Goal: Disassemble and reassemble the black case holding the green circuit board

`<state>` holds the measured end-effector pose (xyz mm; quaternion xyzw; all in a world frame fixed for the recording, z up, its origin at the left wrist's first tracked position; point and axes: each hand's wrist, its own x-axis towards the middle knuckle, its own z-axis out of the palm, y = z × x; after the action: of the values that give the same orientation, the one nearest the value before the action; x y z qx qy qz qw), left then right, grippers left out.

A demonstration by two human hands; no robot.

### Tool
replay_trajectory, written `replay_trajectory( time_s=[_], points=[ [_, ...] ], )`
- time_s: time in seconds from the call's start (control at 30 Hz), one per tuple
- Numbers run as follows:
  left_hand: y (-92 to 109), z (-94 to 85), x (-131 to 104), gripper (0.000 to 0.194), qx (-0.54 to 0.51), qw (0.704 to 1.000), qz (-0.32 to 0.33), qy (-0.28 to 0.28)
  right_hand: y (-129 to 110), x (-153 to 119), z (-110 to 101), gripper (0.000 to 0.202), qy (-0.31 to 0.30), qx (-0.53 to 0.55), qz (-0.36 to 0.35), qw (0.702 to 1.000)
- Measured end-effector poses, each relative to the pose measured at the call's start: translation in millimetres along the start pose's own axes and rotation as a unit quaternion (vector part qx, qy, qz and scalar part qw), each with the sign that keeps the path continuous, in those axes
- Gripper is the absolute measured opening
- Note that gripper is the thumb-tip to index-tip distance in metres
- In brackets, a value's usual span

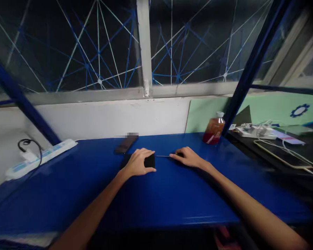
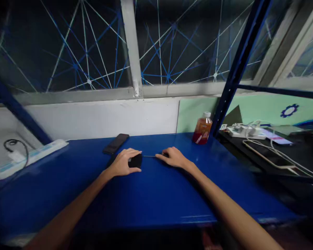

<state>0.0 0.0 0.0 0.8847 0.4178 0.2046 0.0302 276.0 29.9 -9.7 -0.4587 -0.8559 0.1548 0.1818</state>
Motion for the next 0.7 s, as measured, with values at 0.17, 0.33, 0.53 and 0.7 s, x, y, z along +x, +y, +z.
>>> replay_trajectory(
  time_s=[0.17,0.33,0.53,0.7],
  points=[
    [2.8,1.3,0.2,0.065,0.001,1.000,0.007,-0.012,-0.8,-4.6,-3.7,0.058,-0.016,-0.001,0.016,1.000],
    [3.3,1.1,1.2,0.064,-0.005,1.000,0.007,-0.011,0.1,-3.2,-4.3,0.051,-0.013,0.006,0.026,1.000],
    [2.0,2.5,1.7,0.066,-0.005,1.000,0.011,-0.010,-4.2,-3.3,-2.3,0.045,-0.009,0.040,0.026,0.999],
    [0.8,4.0,2.9,0.071,-0.012,1.000,0.013,-0.023,-8.8,-4.8,-3.2,0.048,-0.031,0.034,0.013,0.999]
  ],
)
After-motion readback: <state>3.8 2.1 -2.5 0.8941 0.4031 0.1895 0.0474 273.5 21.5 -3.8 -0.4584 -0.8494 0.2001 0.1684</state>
